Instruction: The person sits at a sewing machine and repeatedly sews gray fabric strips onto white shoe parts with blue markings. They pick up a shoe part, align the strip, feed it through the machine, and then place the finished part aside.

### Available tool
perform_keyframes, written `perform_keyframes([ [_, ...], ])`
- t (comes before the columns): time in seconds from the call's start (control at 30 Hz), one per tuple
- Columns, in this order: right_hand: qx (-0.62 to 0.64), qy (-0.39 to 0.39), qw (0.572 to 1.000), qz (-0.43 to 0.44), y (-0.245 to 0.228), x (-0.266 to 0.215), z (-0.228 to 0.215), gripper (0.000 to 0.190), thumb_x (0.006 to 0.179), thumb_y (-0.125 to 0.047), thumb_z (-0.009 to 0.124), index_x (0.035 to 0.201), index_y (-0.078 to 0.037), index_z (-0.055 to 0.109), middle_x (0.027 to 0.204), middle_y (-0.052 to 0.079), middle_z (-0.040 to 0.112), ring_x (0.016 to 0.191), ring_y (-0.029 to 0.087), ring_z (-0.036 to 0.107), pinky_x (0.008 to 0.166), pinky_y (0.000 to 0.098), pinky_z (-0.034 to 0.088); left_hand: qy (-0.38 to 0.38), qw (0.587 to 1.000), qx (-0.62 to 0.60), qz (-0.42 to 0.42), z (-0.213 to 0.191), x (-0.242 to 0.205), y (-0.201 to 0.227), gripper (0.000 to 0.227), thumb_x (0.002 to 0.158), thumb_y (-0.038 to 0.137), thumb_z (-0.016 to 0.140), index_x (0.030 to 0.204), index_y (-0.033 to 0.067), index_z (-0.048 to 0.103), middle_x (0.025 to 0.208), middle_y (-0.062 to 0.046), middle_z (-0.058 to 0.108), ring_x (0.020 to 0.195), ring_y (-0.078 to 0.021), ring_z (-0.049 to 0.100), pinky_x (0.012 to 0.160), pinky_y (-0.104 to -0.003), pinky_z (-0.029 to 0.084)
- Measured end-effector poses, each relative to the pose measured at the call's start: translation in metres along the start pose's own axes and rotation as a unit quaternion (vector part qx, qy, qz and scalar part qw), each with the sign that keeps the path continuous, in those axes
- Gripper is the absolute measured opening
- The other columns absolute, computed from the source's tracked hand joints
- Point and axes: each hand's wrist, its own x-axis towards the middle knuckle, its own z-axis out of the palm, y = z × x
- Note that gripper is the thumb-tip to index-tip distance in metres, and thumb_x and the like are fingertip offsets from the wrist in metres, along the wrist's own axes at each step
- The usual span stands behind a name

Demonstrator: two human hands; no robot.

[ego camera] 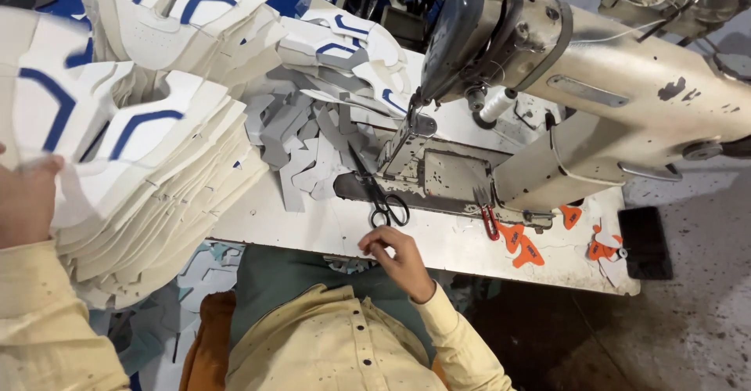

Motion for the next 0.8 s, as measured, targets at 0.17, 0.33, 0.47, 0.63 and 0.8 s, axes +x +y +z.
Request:
perform_keyframes([
  [0.17,0.161,-0.091,0.982,0.036,-0.031,0.013,0.025,0.015,0.103,0.002,0.055,0.103,0.000,0.070,0.096,0.009,0.072,0.086,0.017,0.069,0.079,0.0325,0.056,-0.101,0.947,-0.300,-0.047,-0.118,-0.017,0.289,0.052,0.101,0.003,0.071,0.147,-0.0040,0.048,0.140,-0.018,0.068,0.125,-0.0244,0.070,0.107,-0.035,0.057],
  [0.33,0.364,-0.090,0.922,0.100,-0.067,-0.002,0.050,0.037,0.099,-0.020,0.049,0.133,-0.010,0.061,0.129,0.006,0.065,0.121,0.018,0.063,0.108,0.0377,0.048,-0.241,0.898,-0.348,0.118,-0.100,-0.064,0.337,0.081,0.075,-0.016,0.077,0.144,-0.0169,0.036,0.140,-0.035,0.049,0.128,-0.0444,0.051,0.104,-0.047,0.048],
  [0.47,0.197,0.099,0.975,-0.007,-0.036,-0.051,0.005,0.045,0.101,-0.020,0.051,0.143,-0.002,0.051,0.146,0.015,0.052,0.134,0.028,0.053,0.116,0.0442,0.043,-0.403,0.740,-0.537,0.045,0.011,-0.139,0.341,0.038,0.097,0.004,0.074,0.130,-0.0058,0.058,0.126,-0.012,0.058,0.113,-0.0212,0.068,0.085,-0.034,0.063],
  [0.63,0.400,0.461,0.792,-0.025,0.054,-0.092,-0.067,0.041,0.108,-0.014,0.051,0.145,0.006,0.050,0.134,0.020,0.058,0.122,0.031,0.056,0.106,0.0454,0.047,-0.460,0.632,-0.604,-0.156,0.114,-0.219,0.367,0.046,0.095,0.005,0.069,0.137,0.0003,0.052,0.128,-0.010,0.064,0.113,-0.0193,0.065,0.102,-0.035,0.056],
  [0.8,0.059,0.340,0.939,-0.016,0.005,-0.049,-0.017,0.055,0.102,0.000,0.062,0.151,0.007,0.040,0.128,0.016,0.061,0.112,0.021,0.061,0.097,0.0348,0.053,-0.419,0.597,-0.646,-0.223,0.156,-0.263,0.377,0.054,0.093,0.005,0.068,0.143,0.0021,0.046,0.131,-0.007,0.061,0.119,-0.0153,0.061,0.104,-0.035,0.052],
])
